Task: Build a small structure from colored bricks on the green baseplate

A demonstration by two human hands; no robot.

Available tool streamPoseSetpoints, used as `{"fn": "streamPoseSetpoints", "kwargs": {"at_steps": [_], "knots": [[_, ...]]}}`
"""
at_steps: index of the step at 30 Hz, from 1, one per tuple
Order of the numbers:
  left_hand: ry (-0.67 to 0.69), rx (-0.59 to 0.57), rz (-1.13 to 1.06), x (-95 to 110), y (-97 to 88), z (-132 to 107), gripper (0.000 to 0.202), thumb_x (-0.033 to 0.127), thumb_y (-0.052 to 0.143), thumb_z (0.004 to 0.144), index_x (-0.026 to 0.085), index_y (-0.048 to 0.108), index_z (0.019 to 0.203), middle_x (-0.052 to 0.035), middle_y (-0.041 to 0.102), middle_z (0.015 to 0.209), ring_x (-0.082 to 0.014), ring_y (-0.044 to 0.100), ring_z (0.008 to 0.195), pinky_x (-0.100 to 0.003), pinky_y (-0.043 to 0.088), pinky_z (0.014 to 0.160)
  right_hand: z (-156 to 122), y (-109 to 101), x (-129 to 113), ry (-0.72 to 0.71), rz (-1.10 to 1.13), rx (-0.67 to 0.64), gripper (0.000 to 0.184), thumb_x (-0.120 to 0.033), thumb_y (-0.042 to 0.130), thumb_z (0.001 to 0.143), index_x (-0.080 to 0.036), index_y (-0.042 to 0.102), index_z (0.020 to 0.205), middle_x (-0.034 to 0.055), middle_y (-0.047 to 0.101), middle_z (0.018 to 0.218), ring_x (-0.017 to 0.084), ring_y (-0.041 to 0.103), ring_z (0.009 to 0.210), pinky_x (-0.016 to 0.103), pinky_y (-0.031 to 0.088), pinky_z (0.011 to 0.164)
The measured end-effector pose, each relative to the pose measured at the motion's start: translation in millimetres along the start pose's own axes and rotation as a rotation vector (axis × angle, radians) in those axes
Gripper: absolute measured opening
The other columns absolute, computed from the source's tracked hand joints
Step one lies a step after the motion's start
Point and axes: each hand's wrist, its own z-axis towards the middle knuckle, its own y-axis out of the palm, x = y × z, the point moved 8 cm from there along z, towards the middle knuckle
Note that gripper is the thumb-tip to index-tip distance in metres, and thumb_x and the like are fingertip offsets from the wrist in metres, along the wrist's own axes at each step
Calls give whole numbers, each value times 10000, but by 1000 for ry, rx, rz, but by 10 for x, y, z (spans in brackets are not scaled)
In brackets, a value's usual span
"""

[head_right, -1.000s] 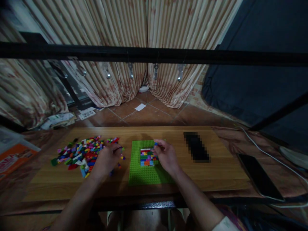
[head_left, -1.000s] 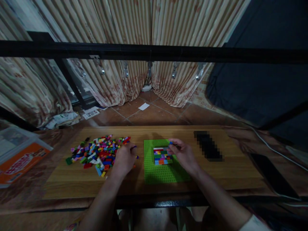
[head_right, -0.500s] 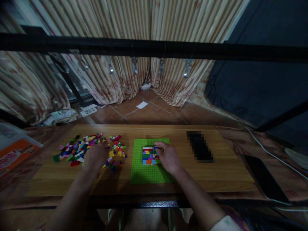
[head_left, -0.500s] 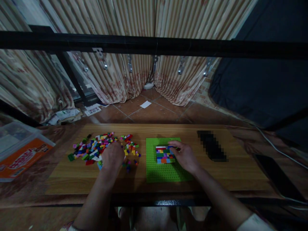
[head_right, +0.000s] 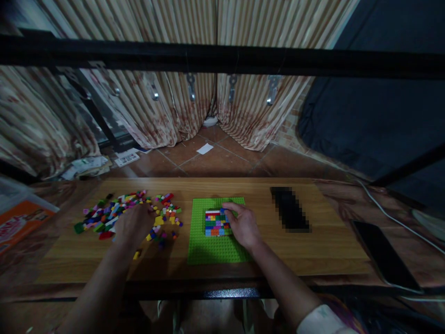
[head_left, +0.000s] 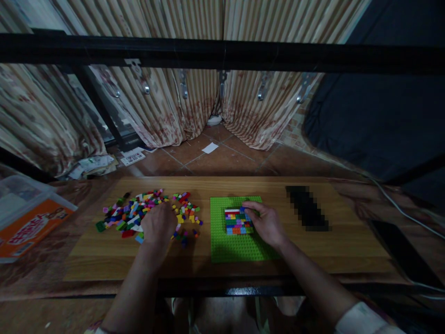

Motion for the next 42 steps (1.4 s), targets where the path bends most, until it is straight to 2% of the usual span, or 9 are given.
{"fn": "streamPoseSetpoints", "kwargs": {"at_steps": [6,10,12,14,19,22,26,33,42], "knots": [[48,104,-30,47,-118,-11,339,193,368,851,141,660,1015,-168,698,945,-327,651,928,-396,489,758,13,-2,69,55,148,52,194,-315,614,778,-226,711,920,41,732,975,211,667,940,394,505,891],[233,168,-216,352,-110,-108,300,226,405,867,168,669,996,-113,711,933,-252,662,897,-328,485,799,-15,19,18,30,148,89,172,-323,635,763,-226,716,879,42,731,928,205,662,898,376,505,863],[352,123,-428,590,-14,-218,277,224,436,862,182,667,1008,-76,712,982,-200,660,909,-280,481,828,-43,32,-46,11,100,113,163,-325,636,765,-227,720,864,45,721,910,202,652,874,366,501,840],[434,13,-613,834,134,-350,289,213,437,868,181,655,1056,-61,709,1022,-168,656,924,-259,481,843,-73,58,-121,-9,54,130,158,-323,629,773,-227,722,856,46,709,888,197,638,849,353,495,812],[434,-165,-688,1173,409,-560,341,194,433,871,155,622,1152,-92,690,1099,-185,647,981,-289,485,877,-117,165,-284,-79,-16,149,123,-297,609,794,-228,711,797,32,693,807,194,609,817,325,474,773],[433,-181,-698,1206,454,-582,363,186,410,879,159,612,1180,-92,664,1164,-189,619,1060,-294,459,938,-129,216,-331,-104,-56,162,120,-293,595,806,-240,697,772,23,691,790,198,604,813,320,465,765],[445,-172,-674,1183,519,-599,389,198,398,879,180,578,1223,-91,675,1120,-198,634,1007,-307,477,900,-149,279,-395,-139,-110,130,109,-288,592,813,-248,691,794,26,688,795,207,597,815,327,457,758],[460,-149,-661,1177,560,-647,396,195,377,885,214,548,1241,-76,656,1143,-187,625,1011,-300,469,912,-135,396,-459,-195,-245,-43,211,-239,584,800,-267,680,986,32,680,866,214,582,856,375,437,826],[440,-168,-700,1165,549,-643,405,209,363,895,186,555,1251,-102,669,1095,-206,632,989,-315,482,891,14,359,-381,-152,-207,-248,294,-267,621,783,-247,660,1074,29,647,884,201,566,888,359,455,820]]}}
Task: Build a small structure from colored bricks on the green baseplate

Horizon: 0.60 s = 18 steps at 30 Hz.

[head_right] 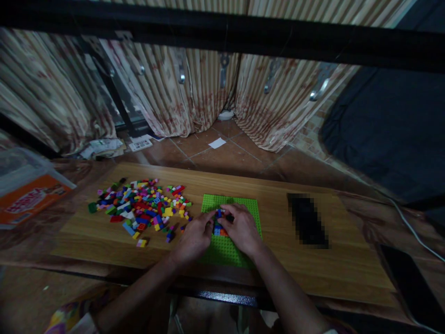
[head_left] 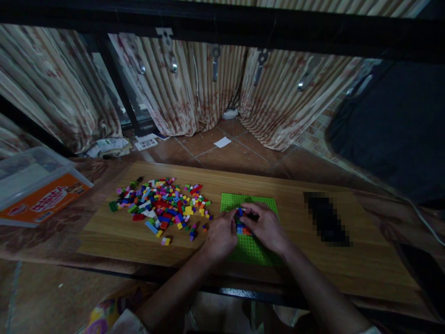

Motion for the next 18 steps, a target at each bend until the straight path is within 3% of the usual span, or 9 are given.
{"fn": "streamPoseSetpoints", "kwargs": {"at_steps": [5,13,18], "knots": [[29,2,7,5,6,-9,414,187,364,882,181,554,1250,-105,667,1080,-214,632,978,-328,487,878,53,14,-19,-70,14,-70,216,-270,598,810,-269,681,1010,21,642,874,190,574,870,347,457,797],[35,-8,-33,5,-1,-16,396,204,351,895,184,571,1223,-102,670,1079,-219,625,999,-336,479,893,99,47,93,-83,10,39,207,-341,662,776,-287,698,973,31,623,1019,219,556,995,393,428,897],[41,-5,-81,-14,3,-8,363,207,361,890,197,598,1164,-86,677,1066,-210,628,978,-319,483,872,100,65,103,-80,-10,47,192,-350,661,772,-275,704,943,33,624,1000,225,552,984,414,423,897]]}}
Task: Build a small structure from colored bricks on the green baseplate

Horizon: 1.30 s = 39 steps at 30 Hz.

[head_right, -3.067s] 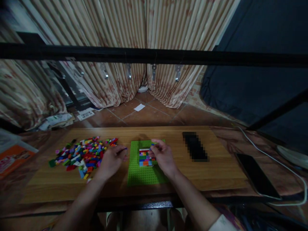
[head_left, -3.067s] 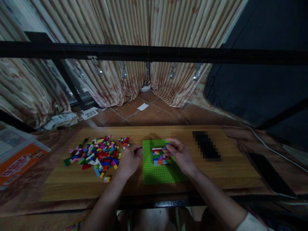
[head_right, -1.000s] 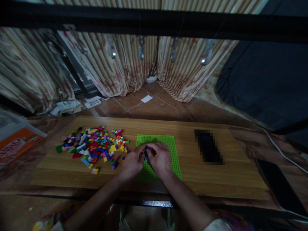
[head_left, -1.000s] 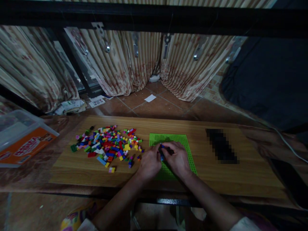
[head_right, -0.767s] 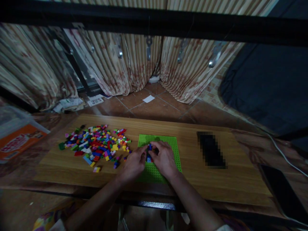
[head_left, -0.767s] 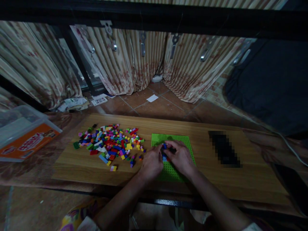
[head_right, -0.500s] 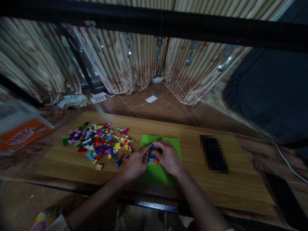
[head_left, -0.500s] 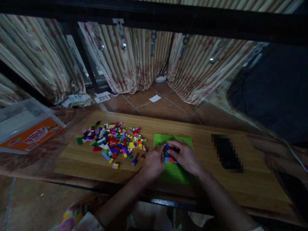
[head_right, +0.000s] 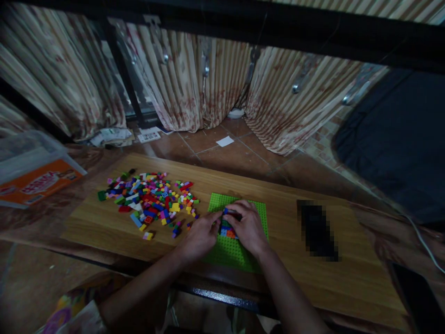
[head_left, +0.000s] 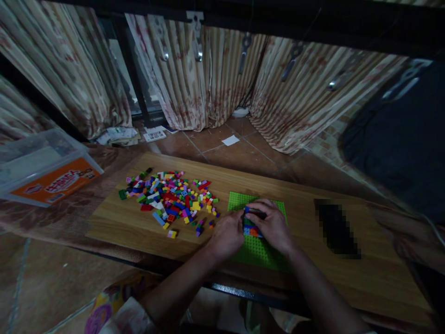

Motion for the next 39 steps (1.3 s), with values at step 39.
{"fn": "streamPoseSetpoints", "kwargs": {"at_steps": [39], "knots": [[45,-43,259,92,51,-24,339,186,387,850,143,600,1110,-125,672,984,-228,646,880,-327,517,795,15,88,40,-58,-26,-96,245,-417,591,794,-269,688,963,35,692,956,239,614,922,403,460,842]]}}
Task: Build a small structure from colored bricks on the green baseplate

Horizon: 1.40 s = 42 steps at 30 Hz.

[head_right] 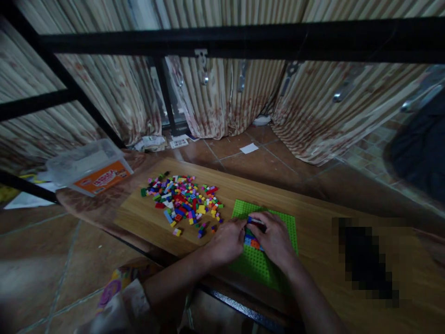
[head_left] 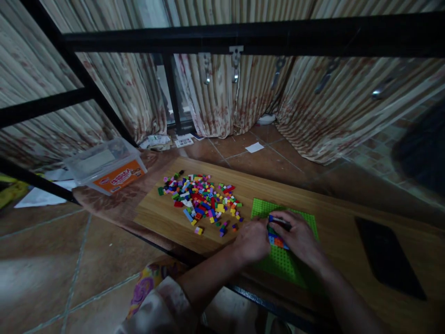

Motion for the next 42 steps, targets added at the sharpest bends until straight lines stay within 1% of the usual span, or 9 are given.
{"fn": "streamPoseSetpoints", "kwargs": {"at_steps": [4,9,12,14,18,28,34,38,42], "knots": [[-24,39,37,-154,-347,53,324,225,420,854,183,651,1077,-98,704,960,-219,652,895,-325,503,829,-62,-55,38,66,36,68,339,-461,617,771,-263,665,1043,49,679,1040,245,614,969,414,461,871],[-99,39,130,-732,-1118,-31,303,68,495,728,166,716,911,-68,715,962,-188,646,908,-276,478,851,-125,-161,84,163,168,163,343,-491,570,806,-242,671,1019,54,678,1035,223,636,922,377,489,828],[-119,-5,158,-1014,-1353,-189,380,17,522,644,188,724,917,-39,721,919,-181,647,891,-246,489,811,-138,-217,50,162,207,203,309,-465,556,820,-233,689,976,50,695,981,209,641,875,352,501,790],[-110,-28,219,-1080,-1362,-283,412,2,525,619,196,728,920,-44,711,937,-187,638,914,-251,480,833,-141,-240,19,151,234,219,294,-449,557,820,-226,697,952,51,700,967,208,643,877,344,507,779],[-52,-13,337,-1030,-1235,-345,426,11,538,611,205,721,943,-67,681,962,-218,613,943,-305,468,861,-140,-249,-13,128,267,226,283,-435,558,818,-220,702,934,49,701,952,203,645,872,333,515,764],[67,81,341,-914,-1087,-247,157,150,613,709,196,690,839,-73,639,972,-227,571,974,-352,434,911,-149,-222,27,152,287,223,269,-432,561,827,-223,701,923,59,700,971,215,637,879,350,500,760],[99,91,298,-809,-1190,-187,92,143,615,717,166,654,797,-81,635,967,-211,590,927,-327,454,875,-130,-346,14,165,273,262,259,-418,561,828,-217,699,915,52,699,923,203,631,835,338,488,747],[148,111,77,-582,-1281,-148,121,169,584,769,168,635,878,-56,653,930,-183,612,882,-295,475,828,-142,-359,-203,135,347,272,241,-390,555,842,-214,686,941,50,687,936,189,620,850,319,487,751],[226,17,-245,-152,-1024,-114,121,162,536,819,176,606,916,-19,669,887,-142,632,826,-248,491,775,-138,-192,-550,90,461,144,264,-368,570,840,-220,653,1042,30,672,924,158,611,795,280,494,701]]}}
